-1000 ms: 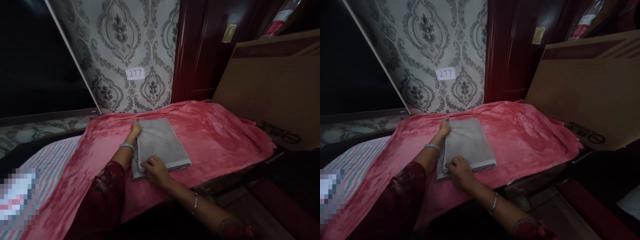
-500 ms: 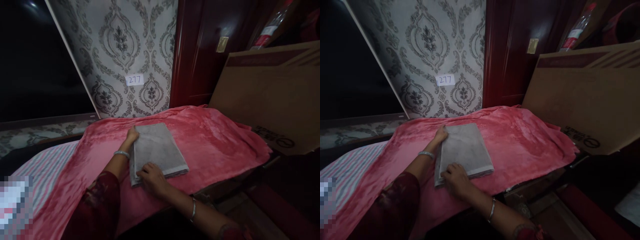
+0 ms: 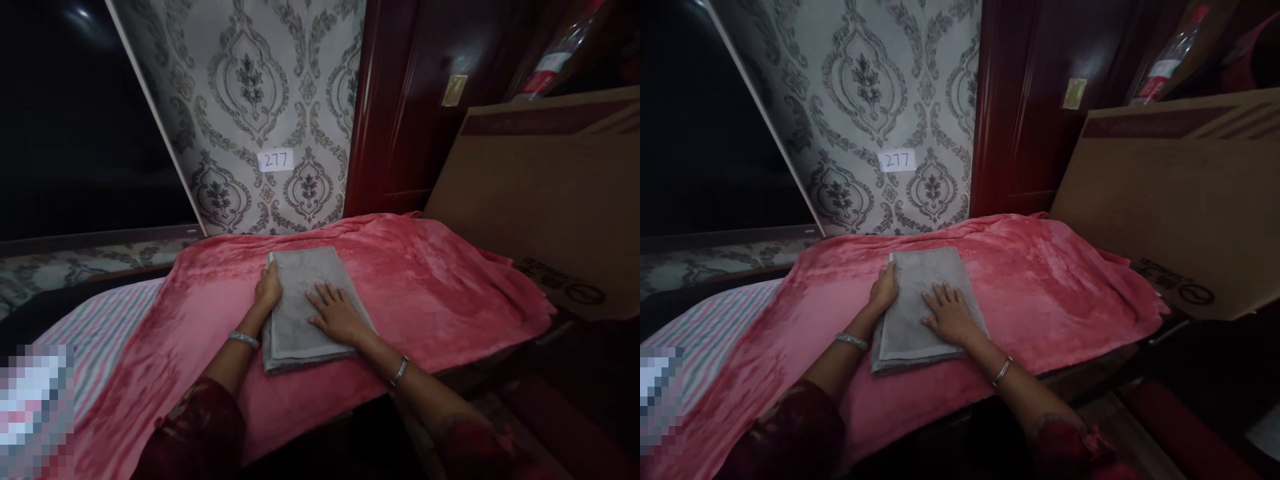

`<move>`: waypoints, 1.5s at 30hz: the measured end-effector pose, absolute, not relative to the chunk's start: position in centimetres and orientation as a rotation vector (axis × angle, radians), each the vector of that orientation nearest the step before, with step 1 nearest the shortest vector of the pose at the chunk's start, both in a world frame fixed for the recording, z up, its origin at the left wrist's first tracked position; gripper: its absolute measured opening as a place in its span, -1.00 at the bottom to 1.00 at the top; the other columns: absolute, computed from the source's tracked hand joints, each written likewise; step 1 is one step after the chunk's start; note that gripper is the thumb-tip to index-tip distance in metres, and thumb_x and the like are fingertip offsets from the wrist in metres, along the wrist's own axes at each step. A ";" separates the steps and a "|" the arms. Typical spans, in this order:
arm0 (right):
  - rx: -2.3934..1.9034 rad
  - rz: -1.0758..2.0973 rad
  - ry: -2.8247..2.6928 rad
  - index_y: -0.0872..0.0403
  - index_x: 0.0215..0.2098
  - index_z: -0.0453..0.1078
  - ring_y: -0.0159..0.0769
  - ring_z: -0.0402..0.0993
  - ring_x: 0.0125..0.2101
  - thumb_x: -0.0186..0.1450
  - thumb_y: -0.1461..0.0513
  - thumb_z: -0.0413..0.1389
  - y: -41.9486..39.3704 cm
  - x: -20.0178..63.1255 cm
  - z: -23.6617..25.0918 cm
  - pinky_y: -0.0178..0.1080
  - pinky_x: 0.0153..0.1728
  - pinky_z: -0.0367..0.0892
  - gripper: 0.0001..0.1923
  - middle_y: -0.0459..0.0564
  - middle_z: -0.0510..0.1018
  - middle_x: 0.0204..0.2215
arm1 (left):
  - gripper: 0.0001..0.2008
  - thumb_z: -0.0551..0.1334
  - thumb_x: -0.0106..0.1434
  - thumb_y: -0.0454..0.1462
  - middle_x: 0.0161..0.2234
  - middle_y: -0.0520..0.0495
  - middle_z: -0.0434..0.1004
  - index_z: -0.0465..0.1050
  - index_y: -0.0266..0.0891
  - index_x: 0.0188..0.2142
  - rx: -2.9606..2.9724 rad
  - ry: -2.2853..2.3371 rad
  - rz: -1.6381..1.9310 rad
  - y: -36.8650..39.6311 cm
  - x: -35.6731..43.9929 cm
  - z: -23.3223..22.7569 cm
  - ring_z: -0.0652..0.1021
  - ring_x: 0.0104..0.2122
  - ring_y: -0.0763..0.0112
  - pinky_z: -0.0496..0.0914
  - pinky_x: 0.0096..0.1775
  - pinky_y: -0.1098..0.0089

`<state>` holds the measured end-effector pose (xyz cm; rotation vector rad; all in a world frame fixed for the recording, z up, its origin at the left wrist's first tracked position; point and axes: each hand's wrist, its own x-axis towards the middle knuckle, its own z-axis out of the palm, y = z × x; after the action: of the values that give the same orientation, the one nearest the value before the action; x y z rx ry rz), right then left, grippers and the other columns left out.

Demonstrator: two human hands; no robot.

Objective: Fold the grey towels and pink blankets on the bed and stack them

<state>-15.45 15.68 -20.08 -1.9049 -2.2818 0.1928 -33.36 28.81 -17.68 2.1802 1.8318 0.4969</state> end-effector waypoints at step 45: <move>-1.614 0.237 -2.457 -0.12 0.46 0.04 0.08 -0.23 0.44 0.45 -0.09 0.00 15.4 -11.1 -19.6 0.27 0.34 -0.20 -0.32 0.06 -0.04 0.46 | -0.47 0.00 0.45 -0.05 0.45 0.00 0.00 0.16 0.08 0.38 2.899 0.891 0.075 33.9 -21.6 -17.2 0.01 0.43 0.02 -0.22 0.35 -0.23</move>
<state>-11.09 15.40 -19.65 -1.6143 -2.4573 0.2370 -21.56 33.90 -17.20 2.8987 0.8906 0.0752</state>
